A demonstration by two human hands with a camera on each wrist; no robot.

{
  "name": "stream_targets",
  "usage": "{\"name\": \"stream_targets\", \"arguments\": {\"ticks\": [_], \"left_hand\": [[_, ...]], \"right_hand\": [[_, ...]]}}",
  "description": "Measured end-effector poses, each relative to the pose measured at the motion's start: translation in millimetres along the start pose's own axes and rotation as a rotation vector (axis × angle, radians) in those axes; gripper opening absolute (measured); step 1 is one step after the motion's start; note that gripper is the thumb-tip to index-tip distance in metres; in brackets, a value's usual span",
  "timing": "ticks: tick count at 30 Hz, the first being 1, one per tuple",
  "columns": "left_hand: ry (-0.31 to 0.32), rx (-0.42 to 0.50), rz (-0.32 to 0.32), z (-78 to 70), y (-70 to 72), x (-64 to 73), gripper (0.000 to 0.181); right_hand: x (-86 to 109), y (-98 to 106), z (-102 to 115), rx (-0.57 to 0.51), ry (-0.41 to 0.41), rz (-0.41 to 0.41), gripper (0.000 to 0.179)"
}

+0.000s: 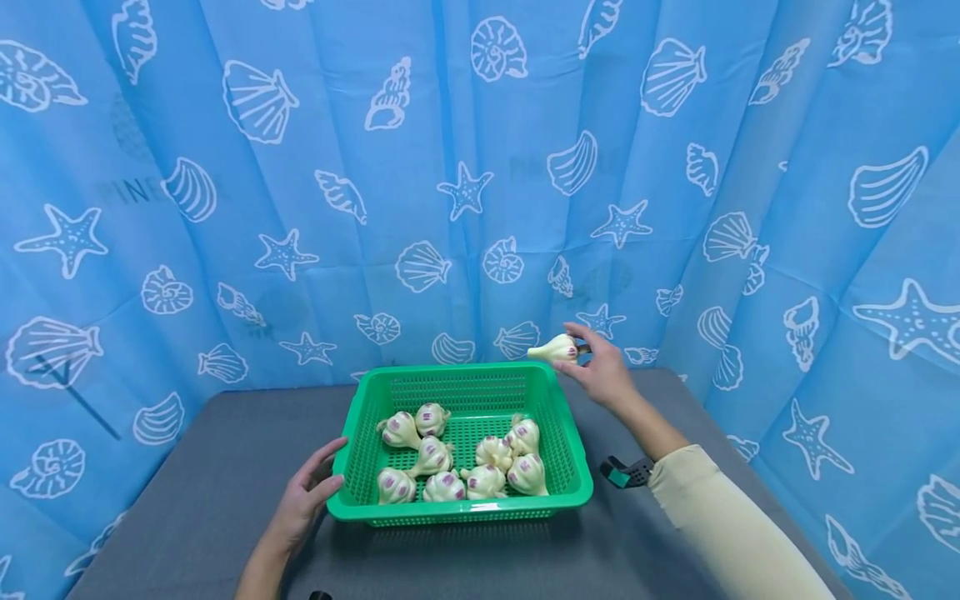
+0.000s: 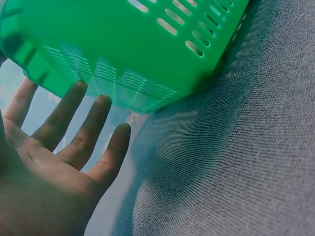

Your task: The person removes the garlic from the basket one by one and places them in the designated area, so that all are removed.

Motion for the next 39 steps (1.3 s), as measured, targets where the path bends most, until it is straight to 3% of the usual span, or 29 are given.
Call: {"name": "stream_targets", "arguments": {"ticks": [19, 39], "left_hand": [[-0.01, -0.004, 0.008, 0.5, 0.9, 0.0, 0.052], [-0.041, 0.0, 0.013, 0.8, 1.1, -1.6, 0.052]], "right_hand": [[1.8, 10.5, -68.0, 0.131, -0.176, -0.036, 0.059], [13.7, -13.8, -137.8, 0.225, -0.336, 0.0, 0.056]]}}
Point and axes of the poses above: each hand's wrist, its own x-axis away from the middle knuckle, its own y-axis out of the back of the hand, z = x × y, the point moved 7 cm from there along -x, towards the middle knuckle, and after that the axes turned 10 degrees about -y, right-handed, at the moved point
